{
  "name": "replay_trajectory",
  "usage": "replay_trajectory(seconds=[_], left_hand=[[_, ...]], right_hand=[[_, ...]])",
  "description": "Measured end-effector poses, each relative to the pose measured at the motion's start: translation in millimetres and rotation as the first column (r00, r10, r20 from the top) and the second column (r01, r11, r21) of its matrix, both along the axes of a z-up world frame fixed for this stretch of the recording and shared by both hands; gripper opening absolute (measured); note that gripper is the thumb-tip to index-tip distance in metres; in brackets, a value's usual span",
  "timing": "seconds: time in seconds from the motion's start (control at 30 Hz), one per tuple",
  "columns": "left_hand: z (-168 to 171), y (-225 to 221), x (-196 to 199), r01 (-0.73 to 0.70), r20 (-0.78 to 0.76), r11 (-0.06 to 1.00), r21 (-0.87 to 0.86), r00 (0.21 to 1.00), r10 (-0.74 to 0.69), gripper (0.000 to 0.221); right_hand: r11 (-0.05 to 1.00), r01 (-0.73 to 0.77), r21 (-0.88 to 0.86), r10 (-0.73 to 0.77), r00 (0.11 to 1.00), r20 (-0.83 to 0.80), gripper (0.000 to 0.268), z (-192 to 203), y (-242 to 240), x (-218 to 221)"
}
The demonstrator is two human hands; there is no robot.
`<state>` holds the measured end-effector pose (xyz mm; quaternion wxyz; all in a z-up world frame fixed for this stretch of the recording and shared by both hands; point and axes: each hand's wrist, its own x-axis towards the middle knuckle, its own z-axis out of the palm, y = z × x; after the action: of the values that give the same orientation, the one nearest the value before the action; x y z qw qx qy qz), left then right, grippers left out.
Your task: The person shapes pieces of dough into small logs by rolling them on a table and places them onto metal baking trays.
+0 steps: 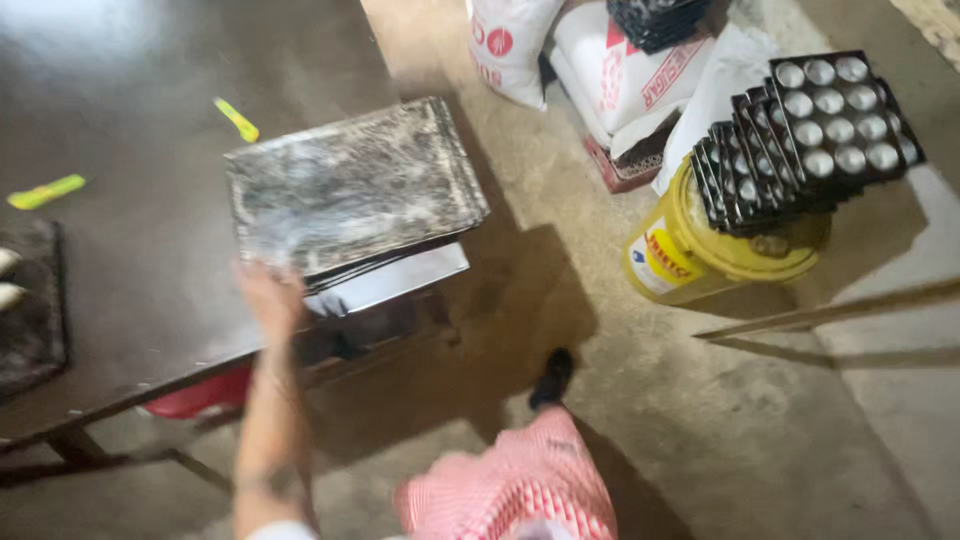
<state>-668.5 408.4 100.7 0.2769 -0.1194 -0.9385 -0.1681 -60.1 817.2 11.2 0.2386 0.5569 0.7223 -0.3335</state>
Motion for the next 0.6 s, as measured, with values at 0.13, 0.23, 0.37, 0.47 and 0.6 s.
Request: replay_trajectory(seconds=[0.13, 0.23, 0.37, 0.47, 0.6], left_hand=[[6, 0, -49, -0.342, 0.128, 0.939, 0.028, 0.933, 0.336, 0.076], [-9, 12, -30, -0.466, 0.355, 0.884, 0.026, 0.831, 0.428, 0.064], [-8, 28, -12, -0.568, 0.245, 0.819, 0.084, 0.808, 0.535, 0.076], [-13, 62, -36, -0.536, 0.178, 0.833, 0.135, 0.840, 0.512, 0.072], [-13, 156, -136, -0.373, 0.008, 0.919, 0.125, 0.927, 0.375, 0.058]], right_hand=[[1.000, -0.012, 0.012, 0.011, 0.999, 0.032, 0.045, 0, 138, -79], [0.997, -0.031, 0.065, 0.032, 0.999, -0.016, 0.044, -6, 218, -134], [0.959, -0.065, 0.278, 0.108, 0.984, -0.144, 0.043, 1, 346, -239], [0.910, -0.040, 0.414, 0.195, 0.920, -0.340, 0.043, 12, 425, -360], [0.956, -0.092, 0.280, 0.209, 0.880, -0.426, 0.040, 19, 455, -509]])
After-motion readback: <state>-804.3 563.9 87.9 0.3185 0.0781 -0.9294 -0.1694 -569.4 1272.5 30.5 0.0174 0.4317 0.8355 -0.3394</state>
